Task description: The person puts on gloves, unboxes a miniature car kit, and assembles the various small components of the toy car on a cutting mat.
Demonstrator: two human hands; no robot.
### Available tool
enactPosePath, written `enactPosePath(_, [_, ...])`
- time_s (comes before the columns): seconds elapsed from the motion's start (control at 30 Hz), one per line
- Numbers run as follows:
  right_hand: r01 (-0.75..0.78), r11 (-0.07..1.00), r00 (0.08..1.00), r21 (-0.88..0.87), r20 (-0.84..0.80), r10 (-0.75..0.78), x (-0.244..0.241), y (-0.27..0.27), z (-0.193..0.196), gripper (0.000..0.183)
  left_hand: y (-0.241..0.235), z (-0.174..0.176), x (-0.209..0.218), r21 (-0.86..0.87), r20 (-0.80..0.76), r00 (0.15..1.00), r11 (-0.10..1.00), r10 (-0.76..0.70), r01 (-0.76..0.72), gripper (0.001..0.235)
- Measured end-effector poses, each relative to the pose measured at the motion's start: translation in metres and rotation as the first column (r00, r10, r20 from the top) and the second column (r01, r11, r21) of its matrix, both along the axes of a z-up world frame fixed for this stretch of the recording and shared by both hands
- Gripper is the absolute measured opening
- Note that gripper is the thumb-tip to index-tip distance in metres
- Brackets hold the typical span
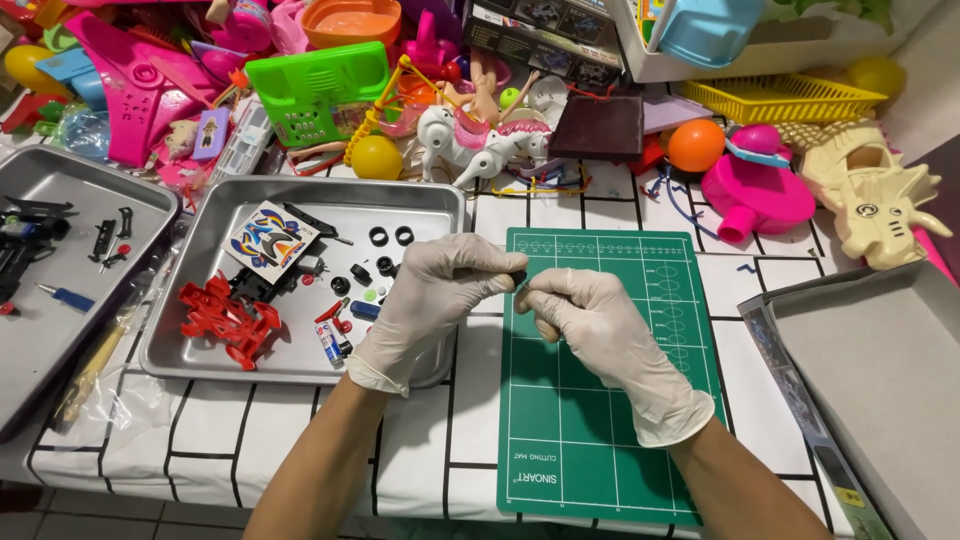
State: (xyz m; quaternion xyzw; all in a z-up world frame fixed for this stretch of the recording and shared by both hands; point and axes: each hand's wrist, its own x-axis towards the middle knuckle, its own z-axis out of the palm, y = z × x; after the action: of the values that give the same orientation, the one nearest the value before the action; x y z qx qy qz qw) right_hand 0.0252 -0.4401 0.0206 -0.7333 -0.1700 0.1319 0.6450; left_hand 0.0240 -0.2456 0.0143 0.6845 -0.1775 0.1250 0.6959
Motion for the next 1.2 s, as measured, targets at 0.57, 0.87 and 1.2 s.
enactPosePath(0.57, [-0.025,0.999,1.000,0.043,0.019,0.025,0.002,0.001,0.000,0.025,-0.001,-0.003,0.000,0.028,0.008,1.000,0.999,0.024,-0.024,0.022])
enactPosePath(0.87, [0.027,1.000,0.964,-0.010,0.266,-0.023,0.007,-0.003,-0.001,0.021,-0.004,0.017,-0.005,-0.002,-0.167,0.986,1.000,0.016,-0.017,0.028])
enactPosePath(1.2, [0.070,0.992,0.892,-0.108,0.453,-0.014,0.007,-0.003,-0.005,0.020,-0.003,0.009,-0.003,0.038,-0.177,0.983,0.998,0.054,-0.048,0.021])
